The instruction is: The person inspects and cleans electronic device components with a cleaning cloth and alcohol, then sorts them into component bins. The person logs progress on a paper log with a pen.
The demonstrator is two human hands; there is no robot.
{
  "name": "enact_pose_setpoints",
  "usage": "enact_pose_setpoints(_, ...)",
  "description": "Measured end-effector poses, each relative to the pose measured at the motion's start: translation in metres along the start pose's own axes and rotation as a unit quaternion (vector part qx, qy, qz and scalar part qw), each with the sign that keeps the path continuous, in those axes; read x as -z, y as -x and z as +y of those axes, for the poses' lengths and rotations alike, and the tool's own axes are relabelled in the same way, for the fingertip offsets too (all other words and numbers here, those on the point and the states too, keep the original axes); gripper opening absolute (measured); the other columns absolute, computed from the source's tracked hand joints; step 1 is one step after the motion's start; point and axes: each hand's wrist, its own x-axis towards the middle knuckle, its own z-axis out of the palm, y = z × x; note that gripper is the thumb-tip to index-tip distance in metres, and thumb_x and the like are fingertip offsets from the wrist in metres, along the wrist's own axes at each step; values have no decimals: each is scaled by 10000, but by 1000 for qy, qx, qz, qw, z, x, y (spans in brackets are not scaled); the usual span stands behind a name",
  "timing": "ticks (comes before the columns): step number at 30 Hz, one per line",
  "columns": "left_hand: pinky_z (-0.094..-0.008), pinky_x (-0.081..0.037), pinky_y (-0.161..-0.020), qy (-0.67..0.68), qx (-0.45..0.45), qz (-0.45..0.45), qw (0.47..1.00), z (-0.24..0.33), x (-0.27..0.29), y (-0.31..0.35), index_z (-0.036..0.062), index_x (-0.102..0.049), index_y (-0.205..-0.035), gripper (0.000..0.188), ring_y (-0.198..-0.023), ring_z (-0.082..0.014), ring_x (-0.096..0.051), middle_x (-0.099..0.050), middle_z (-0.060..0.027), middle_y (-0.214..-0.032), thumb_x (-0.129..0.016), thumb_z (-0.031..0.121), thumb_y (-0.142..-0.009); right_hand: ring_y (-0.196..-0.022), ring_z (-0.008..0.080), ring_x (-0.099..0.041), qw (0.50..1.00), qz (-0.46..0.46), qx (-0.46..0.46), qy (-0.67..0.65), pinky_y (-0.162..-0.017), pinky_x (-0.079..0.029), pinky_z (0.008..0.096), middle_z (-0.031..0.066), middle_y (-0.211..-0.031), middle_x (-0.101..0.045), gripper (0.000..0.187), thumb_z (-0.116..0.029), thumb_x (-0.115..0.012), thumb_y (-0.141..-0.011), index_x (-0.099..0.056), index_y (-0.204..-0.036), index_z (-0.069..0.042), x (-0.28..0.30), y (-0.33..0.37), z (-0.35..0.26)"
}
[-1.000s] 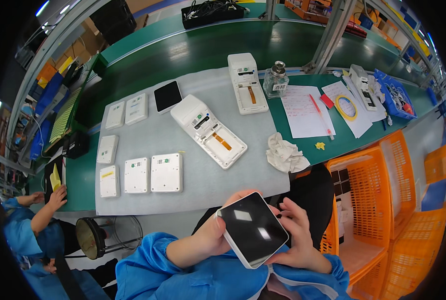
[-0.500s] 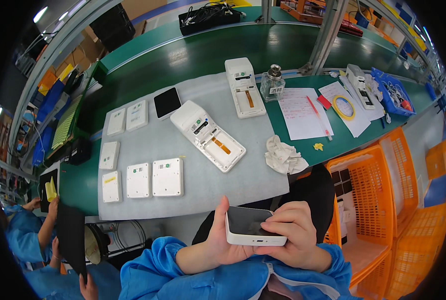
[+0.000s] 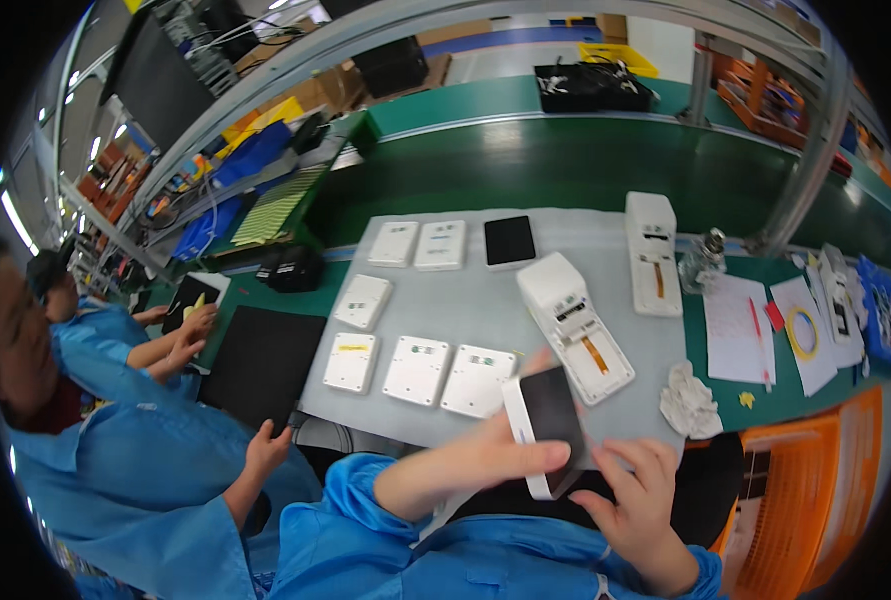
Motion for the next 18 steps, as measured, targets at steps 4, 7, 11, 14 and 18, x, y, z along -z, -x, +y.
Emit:
enact_pose_setpoints(4,-336,-417,-962,-430,-36,267,862,53,76,-34,-52,-22,-1473,1049,-1154,-236,-517,-496,-176,-1247,-689,401,-801,-1130,412,-435,994,-65,-84,30,-958,-361,479,239,-1267,-454,694,-326,-764,-724,-487,-1260,17,-20,-22,28)
enact_pose_setpoints(7,-359,-459,-919,-506,207,328,770,76,125,-59,-76,-113,-1460,1049,-1097,-296,-580,-552,-219,-1192,-657,492,-766,-1202,442,-385,986,-91,-118,77,-989,-335,497,289,-1341,-380,802,-345,-755,-737,-391,-1336,44,-39,-35,50)
enact_pose_setpoints(11,-398,-500,-861,-675,301,331,587,61,151,-77,-67,-225,-1438,1091,-1062,-346,-606,-567,-261,-1192,-632,598,-675,-1232,448,-369,976,-108,-152,110,-1007,-316,513,310,-1371,-353,903,-371,-761,-724,-309,-1380,57,-62,-45,66)
enact_pose_setpoints(14,-388,-503,-851,-686,339,319,559,45,160,-81,-57,-241,-1437,1059,-1044,-351,-612,-565,-260,-1186,-638,583,-691,-1241,443,-363,961,-135,-207,122,-1012,-313,514,306,-1380,-350,951,-383,-770,-709,-276,-1396,49,-72,-48,69)
enact_pose_setpoints(18,-392,-502,-856,-707,301,342,541,24,164,-82,-55,-251,-1432,1036,-1028,-377,-612,-573,-262,-1148,-640,580,-710,-1200,435,-404,960,-127,-205,145,-1009,-325,500,293,-1332,-405,958,-365,-782,-684,-290,-1380,73,-78,-50,71)
